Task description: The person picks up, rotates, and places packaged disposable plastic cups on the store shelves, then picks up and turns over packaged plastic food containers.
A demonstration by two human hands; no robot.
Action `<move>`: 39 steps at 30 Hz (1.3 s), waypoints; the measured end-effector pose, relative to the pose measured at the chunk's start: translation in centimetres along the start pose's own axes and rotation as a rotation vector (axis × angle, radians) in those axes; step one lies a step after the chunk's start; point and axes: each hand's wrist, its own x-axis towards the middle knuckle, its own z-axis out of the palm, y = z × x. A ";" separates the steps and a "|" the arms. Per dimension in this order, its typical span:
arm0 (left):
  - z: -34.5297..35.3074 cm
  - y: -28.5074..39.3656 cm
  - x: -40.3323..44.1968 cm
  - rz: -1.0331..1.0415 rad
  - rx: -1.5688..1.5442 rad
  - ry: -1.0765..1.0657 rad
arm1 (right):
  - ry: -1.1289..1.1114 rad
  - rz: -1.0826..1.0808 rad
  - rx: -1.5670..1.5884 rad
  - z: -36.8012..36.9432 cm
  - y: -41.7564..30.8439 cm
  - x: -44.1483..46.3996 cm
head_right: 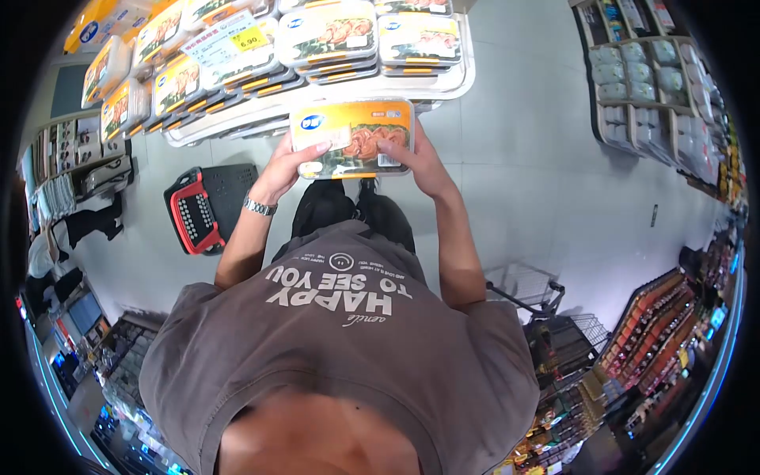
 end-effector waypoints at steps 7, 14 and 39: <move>-1.2 -0.3 -0.1 -0.035 0.057 -0.022 | -0.025 0.014 -0.003 0.2 0.2 0.9; -0.2 1.8 0.9 0.002 0.148 -0.025 | 0.088 0.008 0.071 0.1 -0.3 1.2; -1.5 0.4 0.8 -0.068 0.022 -0.003 | 0.257 -0.028 0.091 2.3 0.7 0.4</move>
